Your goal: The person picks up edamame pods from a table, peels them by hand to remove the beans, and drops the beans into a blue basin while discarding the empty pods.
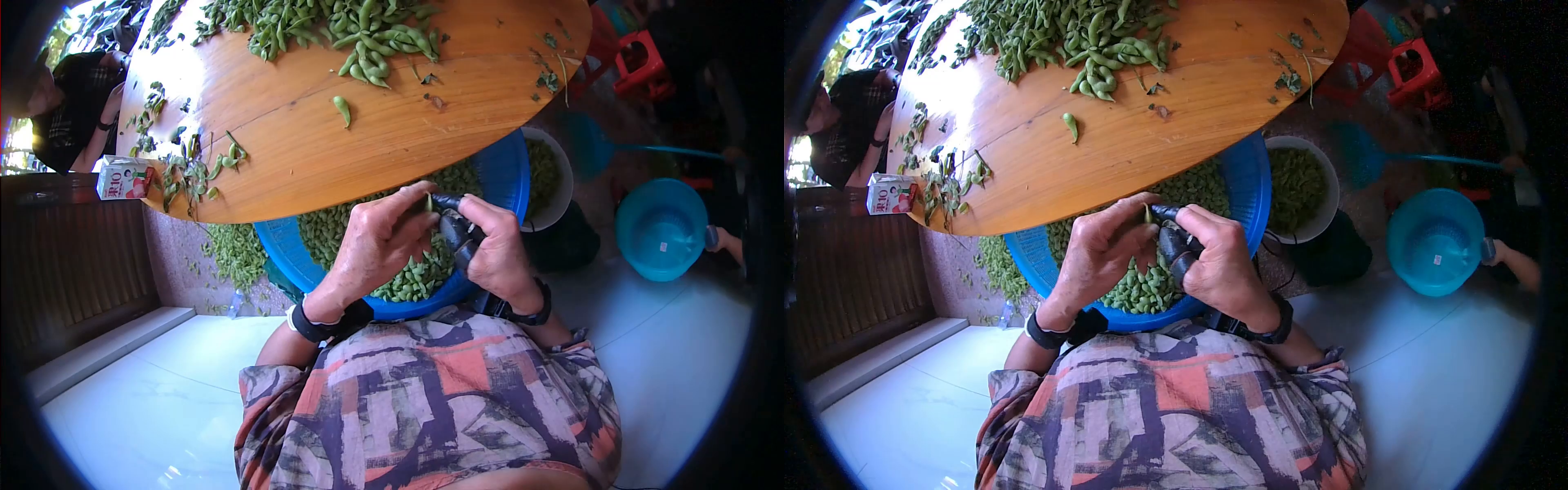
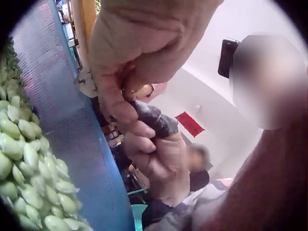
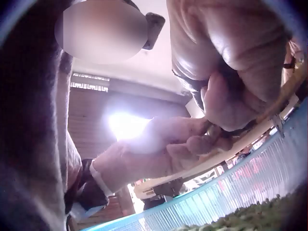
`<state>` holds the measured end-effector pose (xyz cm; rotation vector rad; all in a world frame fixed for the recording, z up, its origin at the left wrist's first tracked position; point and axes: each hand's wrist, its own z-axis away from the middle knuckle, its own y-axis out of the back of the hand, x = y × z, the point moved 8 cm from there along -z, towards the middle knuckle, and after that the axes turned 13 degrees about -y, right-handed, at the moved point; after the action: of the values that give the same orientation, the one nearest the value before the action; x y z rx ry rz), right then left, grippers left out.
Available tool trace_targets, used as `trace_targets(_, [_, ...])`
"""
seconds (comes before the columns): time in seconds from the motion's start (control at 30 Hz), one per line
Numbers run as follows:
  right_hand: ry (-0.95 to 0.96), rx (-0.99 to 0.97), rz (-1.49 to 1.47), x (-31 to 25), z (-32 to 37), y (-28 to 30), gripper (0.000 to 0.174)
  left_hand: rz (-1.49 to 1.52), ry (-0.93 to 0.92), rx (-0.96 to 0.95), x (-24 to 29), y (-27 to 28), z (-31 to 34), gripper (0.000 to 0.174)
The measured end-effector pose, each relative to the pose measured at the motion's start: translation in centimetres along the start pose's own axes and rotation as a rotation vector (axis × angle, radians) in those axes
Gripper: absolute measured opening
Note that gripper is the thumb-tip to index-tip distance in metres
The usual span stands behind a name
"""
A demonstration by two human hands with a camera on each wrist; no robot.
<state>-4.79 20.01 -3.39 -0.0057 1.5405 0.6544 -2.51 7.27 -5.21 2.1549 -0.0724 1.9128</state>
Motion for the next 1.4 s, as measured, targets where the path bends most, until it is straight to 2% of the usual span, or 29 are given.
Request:
trace_targets(0.03, [-0.109, -0.011, -0.029, 0.3, 0.1, 0.5, 0.014, -0.001, 0.035, 0.087, -0.1, 0.4, 0.1, 0.026])
trace_targets(0.07, [-0.217, -0.022, -0.058, 0.9, 0.2, 0.8, 0.015, 0.001, 0.032, 0.088, -0.3, 0.3, 0.2, 0.026])
trace_targets(0.13, [-0.245, 0.04, -0.252, 1.8, 0.3, 1.5, 0.019, 0.226, 0.059, 0.229, -1.5, 0.6, 0.6, 0.019])
trace_targets(0.2, [-0.267, 0.054, -0.333, 2.3, 0.0, 1.9, 0.021, 0.24, 0.062, 0.206, -1.5, 0.5, 0.6, 0.016])
trace_targets(0.27, [-0.253, -0.054, -0.453, 2.1, -0.5, 1.1, 0.022, 0.258, 0.061, 0.167, -1.4, 0.2, 0.6, 0.013])
trace_targets(0.3, [-0.274, -0.092, -0.423, 2.0, -0.8, 0.6, 0.025, 0.19, 0.083, 0.136, -1.5, 0.0, 0.7, 0.011])
trace_targets(0.33, [-0.198, -0.075, -0.339, 2.2, -0.9, 0.3, 0.027, 0.129, 0.099, 0.097, -1.4, -0.4, 0.7, 0.009])
trace_targets(0.43, [0.014, -0.008, -0.16, 1.4, -1.1, 0.6, 0.027, 0.208, 0.127, 0.137, -1.8, -0.5, 1.1, 0.008])
trace_targets(0.5, [-0.168, -0.072, -0.326, 2.1, -1.3, 0.0, 0.02, 0.182, 0.138, 0.105, -2.1, -0.7, 1.3, 0.009])
trace_targets(0.57, [-0.188, -0.119, -0.291, 2.9, -1.3, -0.3, 0.02, 0.171, 0.141, 0.082, -2.4, -0.9, 1.3, 0.009])
trace_targets(0.63, [-0.165, -0.075, -0.29, 2.6, -1.3, 0.0, 0.02, 0.305, 0.212, 0.141, -3.0, -1.1, 1.4, 0.009])
trace_targets(0.7, [-0.127, -0.022, -0.268, 2.7, -1.1, 0.1, 0.02, 0.318, 0.211, 0.112, -3.7, -1.3, 1.4, 0.01])
trace_targets(0.77, [-0.133, 0.003, -0.254, 3.0, -1.0, -0.2, 0.022, 0.456, 0.258, 0.131, -4.5, -1.6, 1.6, 0.009])
trace_targets(0.83, [0.03, 0.146, -0.079, 1.8, -0.5, 0.2, 0.026, 0.54, 0.271, 0.133, -4.6, -1.7, 1.7, 0.011])
trace_targets(0.9, [0.038, 0.149, -0.064, 1.4, -0.1, -0.5, 0.028, 0.623, 0.281, 0.142, -4.7, -2.1, 1.8, 0.014])
trace_targets(0.97, [0.152, 0.238, -0.031, -0.1, 0.8, -0.6, 0.026, 0.786, 0.257, 0.189, -4.7, -2.6, 2.0, 0.016])
trace_targets(1.03, [0.213, 0.244, -0.026, -0.5, 1.1, -1.1, 0.024, 0.89, 0.208, 0.15, -5.7, -2.9, 2.8, 0.027])
trace_targets(1.1, [0.154, 0.174, 0.06, -0.4, 0.3, -0.7, 0.025, 0.812, 0.284, 0.224, -5.3, -3.2, 2.8, 0.024])
trace_targets(1.17, [-0.027, 0.139, -0.076, 0.8, -0.5, -0.1, 0.027, 0.796, 0.204, 0.094, -4.4, -3.4, 2.4, 0.032])
trace_targets(1.23, [-0.482, -0.062, -0.613, 3.4, -0.4, -1.2, 0.027, 0.518, 0.178, -0.015, -3.9, -3.6, 1.8, 0.029])
trace_targets(1.27, [-0.366, -0.006, -0.46, 3.4, -0.8, -0.5, 0.025, 0.486, 0.21, -0.03, -3.8, -3.3, 1.8, 0.028])
trace_targets(1.33, [-0.353, -0.017, -0.416, 3.6, -0.8, -0.6, 0.025, 0.46, 0.244, -0.038, -4.1, -3.1, 2.1, 0.028])
trace_targets(1.4, [-0.335, -0.003, -0.423, 3.4, -0.9, -0.6, 0.024, 0.678, 0.271, 0.022, -4.4, -3.2, 2.2, 0.027])
